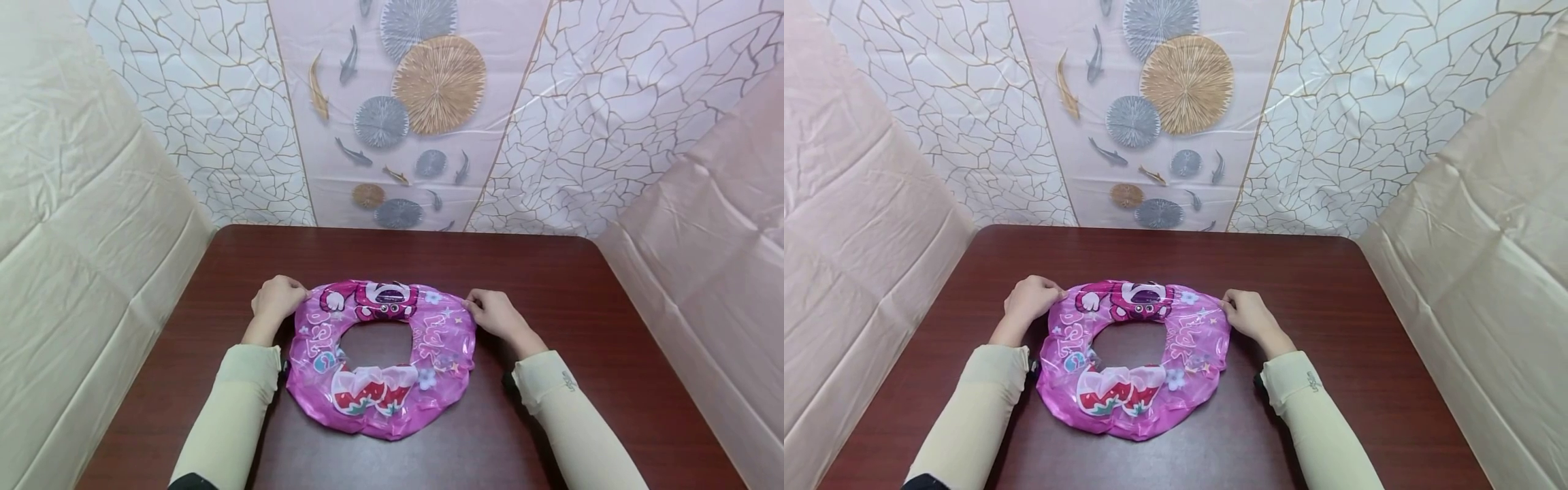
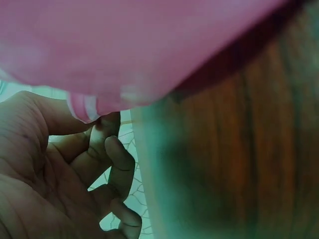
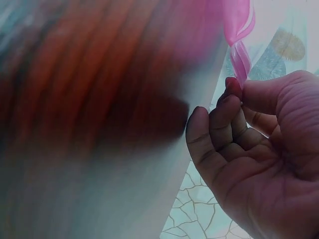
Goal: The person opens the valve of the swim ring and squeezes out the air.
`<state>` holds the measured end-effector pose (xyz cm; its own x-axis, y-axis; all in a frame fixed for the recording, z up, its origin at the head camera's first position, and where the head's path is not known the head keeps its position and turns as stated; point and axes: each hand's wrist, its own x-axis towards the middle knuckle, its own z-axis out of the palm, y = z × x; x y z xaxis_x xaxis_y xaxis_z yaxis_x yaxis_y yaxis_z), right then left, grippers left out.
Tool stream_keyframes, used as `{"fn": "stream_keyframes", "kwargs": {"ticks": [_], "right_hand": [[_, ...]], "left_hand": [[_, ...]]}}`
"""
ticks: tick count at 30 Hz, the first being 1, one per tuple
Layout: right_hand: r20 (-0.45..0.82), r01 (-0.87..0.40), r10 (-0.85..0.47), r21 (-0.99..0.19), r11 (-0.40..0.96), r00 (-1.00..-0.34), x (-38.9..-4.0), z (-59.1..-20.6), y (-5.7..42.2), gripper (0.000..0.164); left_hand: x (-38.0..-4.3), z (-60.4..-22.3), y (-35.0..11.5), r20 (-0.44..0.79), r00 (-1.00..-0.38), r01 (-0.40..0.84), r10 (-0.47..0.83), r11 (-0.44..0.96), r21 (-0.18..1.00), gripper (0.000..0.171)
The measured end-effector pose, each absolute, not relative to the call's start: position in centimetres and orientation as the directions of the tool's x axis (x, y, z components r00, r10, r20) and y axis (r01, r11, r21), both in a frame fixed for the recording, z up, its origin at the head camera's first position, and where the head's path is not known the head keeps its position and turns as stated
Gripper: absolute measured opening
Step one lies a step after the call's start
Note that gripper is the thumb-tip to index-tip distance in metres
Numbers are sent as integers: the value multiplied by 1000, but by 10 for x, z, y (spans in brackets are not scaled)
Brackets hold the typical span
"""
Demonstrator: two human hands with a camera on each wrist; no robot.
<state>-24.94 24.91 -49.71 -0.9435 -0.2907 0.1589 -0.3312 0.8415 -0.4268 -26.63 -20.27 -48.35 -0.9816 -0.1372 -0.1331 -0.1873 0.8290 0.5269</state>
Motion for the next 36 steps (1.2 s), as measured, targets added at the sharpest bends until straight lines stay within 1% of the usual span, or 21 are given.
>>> {"fn": "stream_keyframes", "kwargs": {"ticks": [7, 18, 27, 30, 33, 36], "right_hand": [[169, -349, -306, -420, 838, -937, -251, -497, 250, 18], [144, -333, -300, -422, 843, -943, -255, -497, 249, 18], [129, -314, -287, -428, 848, -949, -257, -497, 249, 19], [113, -296, -274, -438, 849, -955, -256, -497, 250, 19], [93, -271, -258, -458, 847, -962, -253, -494, 253, 24], [68, -243, -239, -470, 849, -969, -247, -490, 259, 30]], "left_hand": [[-269, -487, -205, -160, -981, -178, -110, 836, 519, 29], [-271, -488, -205, -164, -981, -175, -104, 839, 515, 27], [-272, -491, -205, -161, -986, -123, -44, 839, 530, 25], [-270, -492, -208, -144, -990, -85, -4, 824, 560, 31], [-266, -490, -212, -135, -990, -54, 30, 814, 579, 40], [-258, -486, -219, -167, -984, -48, 63, 808, 587, 46]]}}
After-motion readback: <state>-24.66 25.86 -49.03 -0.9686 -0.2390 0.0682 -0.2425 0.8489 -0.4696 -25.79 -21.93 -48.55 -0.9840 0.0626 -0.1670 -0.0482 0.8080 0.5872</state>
